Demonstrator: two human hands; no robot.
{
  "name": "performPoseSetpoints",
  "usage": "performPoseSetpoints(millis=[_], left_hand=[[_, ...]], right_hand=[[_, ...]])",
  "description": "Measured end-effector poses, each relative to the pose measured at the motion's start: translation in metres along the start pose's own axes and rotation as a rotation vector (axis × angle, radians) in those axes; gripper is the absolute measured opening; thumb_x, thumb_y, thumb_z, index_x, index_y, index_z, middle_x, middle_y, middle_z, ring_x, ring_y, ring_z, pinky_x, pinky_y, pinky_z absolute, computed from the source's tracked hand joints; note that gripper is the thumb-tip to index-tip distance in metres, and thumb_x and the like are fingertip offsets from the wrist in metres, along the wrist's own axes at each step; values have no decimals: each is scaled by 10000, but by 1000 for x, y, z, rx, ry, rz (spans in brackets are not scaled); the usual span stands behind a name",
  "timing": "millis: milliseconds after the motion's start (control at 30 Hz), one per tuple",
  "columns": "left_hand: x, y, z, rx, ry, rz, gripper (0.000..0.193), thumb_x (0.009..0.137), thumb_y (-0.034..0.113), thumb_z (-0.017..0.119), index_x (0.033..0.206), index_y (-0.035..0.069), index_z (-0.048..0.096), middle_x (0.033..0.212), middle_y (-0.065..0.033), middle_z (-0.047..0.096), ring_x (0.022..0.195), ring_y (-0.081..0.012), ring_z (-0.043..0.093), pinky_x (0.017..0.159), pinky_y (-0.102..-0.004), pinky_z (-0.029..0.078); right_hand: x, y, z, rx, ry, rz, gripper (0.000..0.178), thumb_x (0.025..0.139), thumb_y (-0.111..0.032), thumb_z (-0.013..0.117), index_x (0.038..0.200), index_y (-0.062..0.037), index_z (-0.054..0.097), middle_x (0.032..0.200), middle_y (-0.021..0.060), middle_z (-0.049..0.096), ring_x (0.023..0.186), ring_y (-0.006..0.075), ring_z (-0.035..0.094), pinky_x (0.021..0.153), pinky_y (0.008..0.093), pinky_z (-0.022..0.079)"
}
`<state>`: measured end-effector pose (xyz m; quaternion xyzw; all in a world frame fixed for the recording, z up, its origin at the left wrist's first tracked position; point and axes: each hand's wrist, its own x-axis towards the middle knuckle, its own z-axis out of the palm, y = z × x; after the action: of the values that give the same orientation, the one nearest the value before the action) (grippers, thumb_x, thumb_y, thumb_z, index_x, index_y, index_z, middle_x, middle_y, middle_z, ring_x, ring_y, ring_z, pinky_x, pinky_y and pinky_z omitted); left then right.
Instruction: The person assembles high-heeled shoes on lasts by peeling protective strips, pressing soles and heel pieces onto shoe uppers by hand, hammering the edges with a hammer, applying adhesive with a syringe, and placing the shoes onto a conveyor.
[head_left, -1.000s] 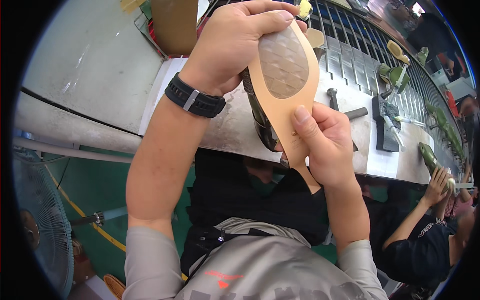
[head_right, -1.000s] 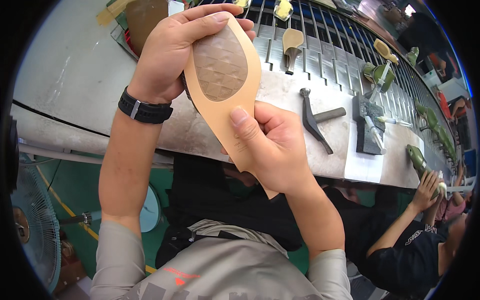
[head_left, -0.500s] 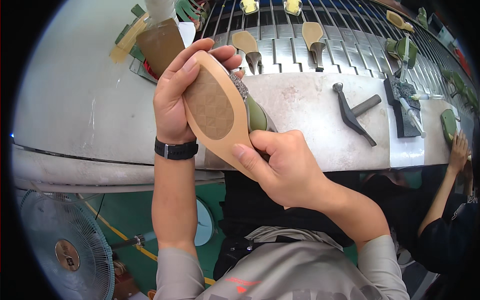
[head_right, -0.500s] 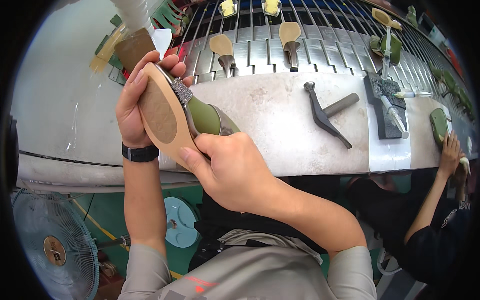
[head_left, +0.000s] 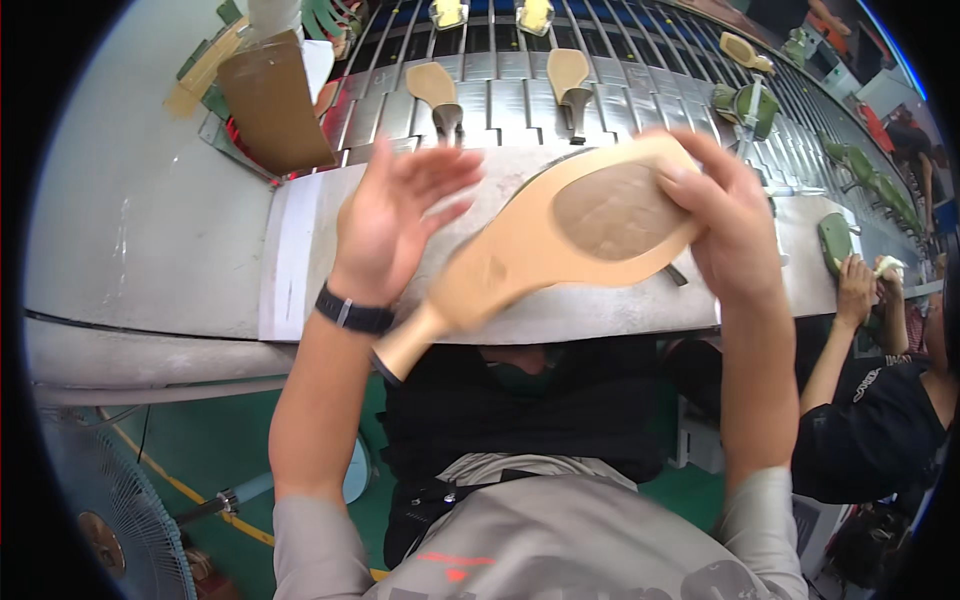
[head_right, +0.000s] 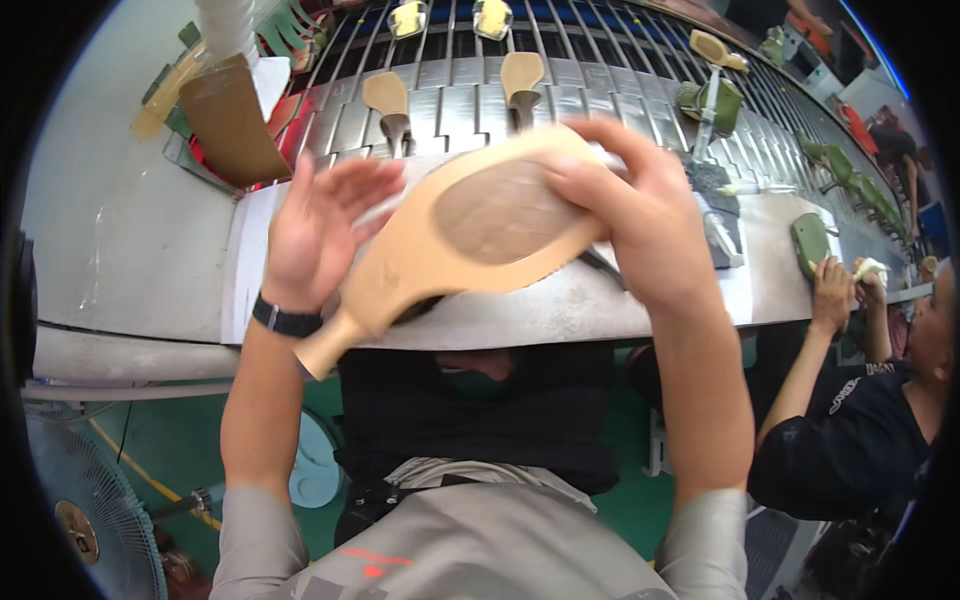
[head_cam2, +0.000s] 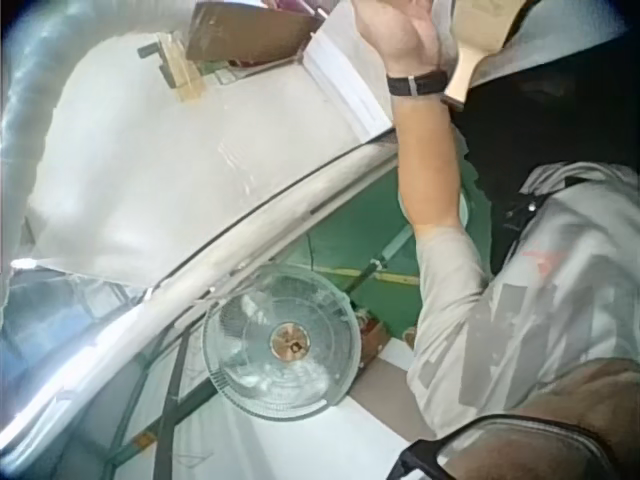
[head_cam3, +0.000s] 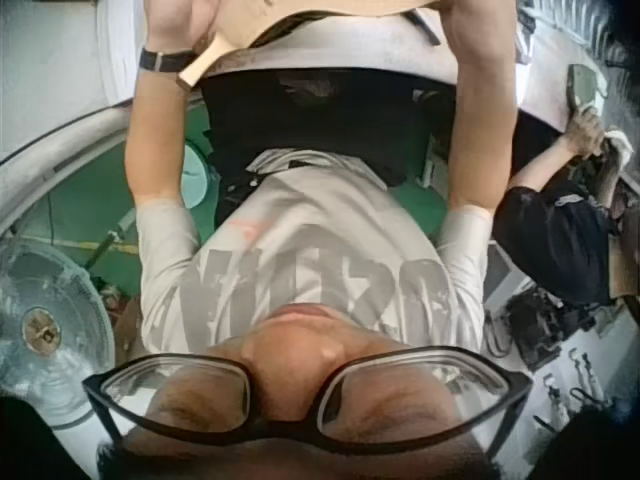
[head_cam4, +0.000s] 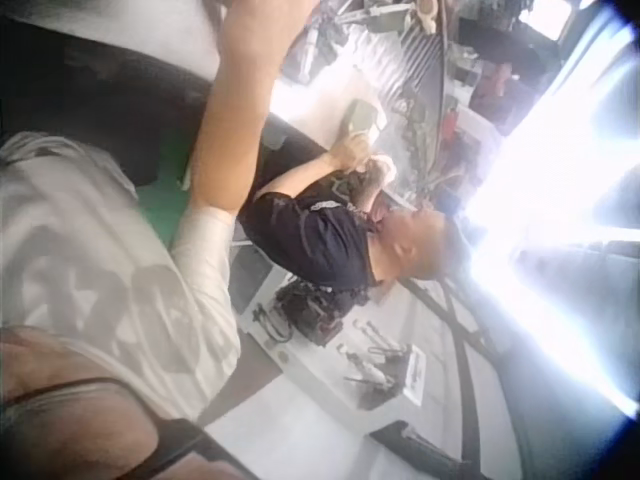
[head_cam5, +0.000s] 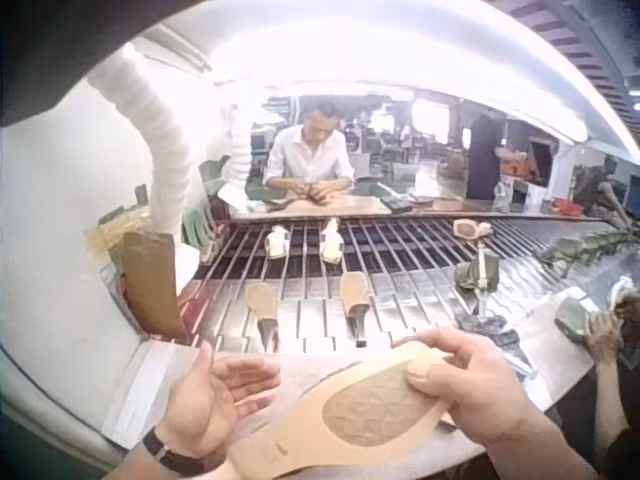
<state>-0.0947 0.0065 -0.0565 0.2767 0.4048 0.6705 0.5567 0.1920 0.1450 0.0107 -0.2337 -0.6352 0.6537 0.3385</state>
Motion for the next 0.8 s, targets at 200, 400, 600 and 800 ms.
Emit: performPoseSetpoints(millis=[200,400,600,800], left_hand=[[-21,-71,16,275,491,325,634,1188,465,308,1268,-37,686,1126,-97,734,1007,-145,652,933,-311,510],[38,-34,18,686,9,485,397,1138,296,546,1024,-17,762,871,-34,731,780,-79,656,752,-244,520],[30,-33,12,706,-12,489,208,1027,205,699,1060,9,761,966,-24,734,878,-75,648,789,-241,523],[19,-20,14,699,-118,358,215,934,133,773,1100,-1,751,1035,-41,741,942,-102,665,862,-269,532]], right_hand=[[-118,83,30,577,196,372,471,1020,-182,699,1398,38,526,1237,190,705,1059,268,749,827,412,671],[-114,109,31,-313,-55,-62,734,838,-106,894,1480,12,557,1331,154,691,1227,235,678,963,345,563],[-78,92,46,-541,-30,-354,915,692,-203,992,1498,-54,586,995,48,616,811,135,555,635,272,444],[-36,57,60,-611,20,-673,706,652,-234,1007,1288,-62,756,864,3,586,739,112,521,580,245,408]])
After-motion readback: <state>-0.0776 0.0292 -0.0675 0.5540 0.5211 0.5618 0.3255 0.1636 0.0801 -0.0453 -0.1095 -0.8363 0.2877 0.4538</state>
